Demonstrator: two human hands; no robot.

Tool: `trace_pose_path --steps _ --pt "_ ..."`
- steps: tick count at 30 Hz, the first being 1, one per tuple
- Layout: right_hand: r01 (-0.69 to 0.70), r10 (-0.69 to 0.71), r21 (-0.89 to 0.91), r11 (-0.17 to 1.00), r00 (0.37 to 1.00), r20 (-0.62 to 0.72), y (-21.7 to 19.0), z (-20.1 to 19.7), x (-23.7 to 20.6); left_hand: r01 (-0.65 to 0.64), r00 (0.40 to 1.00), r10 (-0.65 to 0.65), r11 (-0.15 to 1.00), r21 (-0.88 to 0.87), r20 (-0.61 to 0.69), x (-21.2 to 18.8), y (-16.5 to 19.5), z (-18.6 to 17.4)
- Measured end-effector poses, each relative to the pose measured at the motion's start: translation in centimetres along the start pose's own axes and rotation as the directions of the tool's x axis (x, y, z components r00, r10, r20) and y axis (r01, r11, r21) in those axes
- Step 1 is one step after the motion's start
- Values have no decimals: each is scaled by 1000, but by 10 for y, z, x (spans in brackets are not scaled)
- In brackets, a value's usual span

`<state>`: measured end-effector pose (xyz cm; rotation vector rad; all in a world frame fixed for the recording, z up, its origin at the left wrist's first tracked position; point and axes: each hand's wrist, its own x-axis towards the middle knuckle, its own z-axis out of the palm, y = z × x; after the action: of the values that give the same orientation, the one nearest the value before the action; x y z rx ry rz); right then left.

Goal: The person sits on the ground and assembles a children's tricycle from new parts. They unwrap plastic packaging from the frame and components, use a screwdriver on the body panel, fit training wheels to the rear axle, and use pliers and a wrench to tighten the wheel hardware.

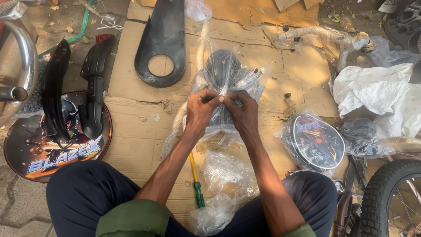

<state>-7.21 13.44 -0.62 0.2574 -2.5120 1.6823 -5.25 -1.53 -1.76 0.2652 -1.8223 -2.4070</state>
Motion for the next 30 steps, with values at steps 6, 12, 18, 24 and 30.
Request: trace_pose_path --steps 6,12,18,24,30 --pt "57 -96 -130 990 943 -320 9 13 2 61 997 -46 960 -273 62 -7 -13 1" --pt "56 -306 -490 870 840 -448 62 -37 29 241 971 -183 704 -669 157 -8 -1 -36" --pt "-338 -70 -518 786 784 -617 119 -113 46 301 950 -276 686 -662 145 -12 16 -39" --pt "138 -209 -231 963 926 -316 65 -84 12 119 992 -123 978 -174 -14 -9 8 -30" --pt "439 -404 -275 855 897 177 -28 -16 -31 -34 999 34 999 -3 -31 -2 4 -16"
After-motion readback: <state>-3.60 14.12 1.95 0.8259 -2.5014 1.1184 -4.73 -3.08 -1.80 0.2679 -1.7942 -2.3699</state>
